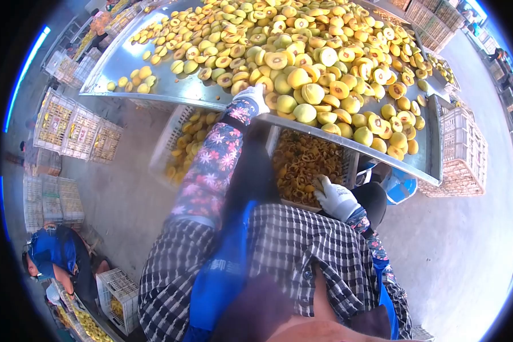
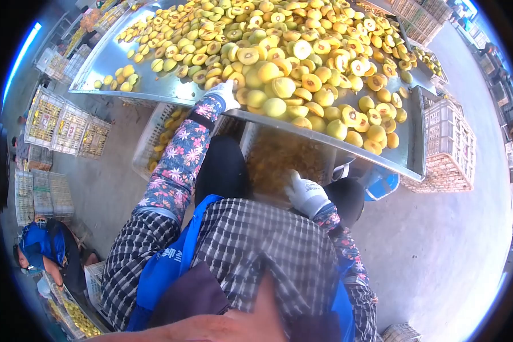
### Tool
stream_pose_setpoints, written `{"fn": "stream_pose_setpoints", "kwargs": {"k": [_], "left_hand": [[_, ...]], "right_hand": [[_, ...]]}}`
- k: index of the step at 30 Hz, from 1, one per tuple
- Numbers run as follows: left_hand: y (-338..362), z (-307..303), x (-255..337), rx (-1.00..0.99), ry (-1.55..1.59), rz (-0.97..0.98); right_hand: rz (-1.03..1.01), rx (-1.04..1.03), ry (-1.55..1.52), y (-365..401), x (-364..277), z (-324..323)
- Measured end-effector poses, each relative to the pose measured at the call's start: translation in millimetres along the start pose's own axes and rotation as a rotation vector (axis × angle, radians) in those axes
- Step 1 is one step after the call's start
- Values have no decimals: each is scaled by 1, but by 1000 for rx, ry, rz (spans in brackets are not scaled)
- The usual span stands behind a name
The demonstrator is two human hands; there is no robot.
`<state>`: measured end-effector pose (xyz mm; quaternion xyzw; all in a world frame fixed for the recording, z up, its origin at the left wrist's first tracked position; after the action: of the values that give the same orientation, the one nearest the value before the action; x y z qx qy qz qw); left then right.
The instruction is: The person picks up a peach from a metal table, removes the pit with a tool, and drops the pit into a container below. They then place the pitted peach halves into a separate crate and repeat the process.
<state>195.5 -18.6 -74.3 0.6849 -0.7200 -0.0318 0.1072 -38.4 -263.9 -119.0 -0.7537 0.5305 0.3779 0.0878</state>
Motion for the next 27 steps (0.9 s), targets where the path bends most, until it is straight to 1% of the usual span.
{"fn": "stream_pose_setpoints", "kwargs": {"k": [1, 2, 3, 5, 7, 8, 9, 10, 11, 13, 14, 16, 17, 18, 19, 20, 22, 27], "left_hand": [[-1, 1, 0, 12, 30, 11], [-3, 2, -5, 28, 60, 19], [-5, 0, -11, 46, 88, 27], [16, -22, -25, 131, 250, -83], [21, -33, -50, 491, 687, 15], [12, -6, -56, 355, 1340, -10], [32, -8, -36, 209, 1762, 38], [57, -18, -3, 49, 1987, 64], [75, -22, 27, -125, 2207, 95], [88, -9, 60, -396, 2184, 197], [101, -20, 78, -478, 2123, 429], [108, -40, 80, 150, 1402, 534], [118, -48, 85, 298, 1169, 510], [129, -57, 90, 440, 934, 458], [129, -52, 94, 299, 1255, 454], [128, -45, 99, 146, 1570, 439], [130, -32, 102, -4, 1845, 199], [128, -12, 99, 13, 1913, 7]], "right_hand": [[-11, -2, -2, 1, -6, -2], [-51, -60, 55, 4, -14, -3], [-28, -29, 30, 3, -11, -8], [24, 34, -33, 3, -3, -10], [-236, 270, -131, 7, -21, -29], [-226, 266, -153, 5, -24, -32], [-215, 260, -174, 3, -40, -45], [-240, 313, -196, 2, -56, -59], [-349, 377, -228, 0, -71, -71], [-369, 445, -217, -12, -84, -84], [-391, 493, -207, -14, -97, -94], [-413, 564, -192, -11, -127, -111], [-473, 574, -186, -13, -138, -115], [-487, 631, -115, -13, -143, -116], [-503, 685, -42, -11, -147, -117], [-460, 664, -22, -15, -143, -114], [-376, 617, 13, -22, -134, -105], [-342, 588, 120, -23, -131, -96]]}}
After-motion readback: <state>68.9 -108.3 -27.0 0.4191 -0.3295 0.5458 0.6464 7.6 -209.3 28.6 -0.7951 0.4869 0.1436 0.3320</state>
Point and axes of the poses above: each hand's wrist, its own y-axis away from the middle knuckle, its own z-axis out of the palm, x = y × z, the point moved 10 cm from there along -y, towards the middle knuckle, and after that the axes turned 7 degrees about -y, right-handed, at the moved point
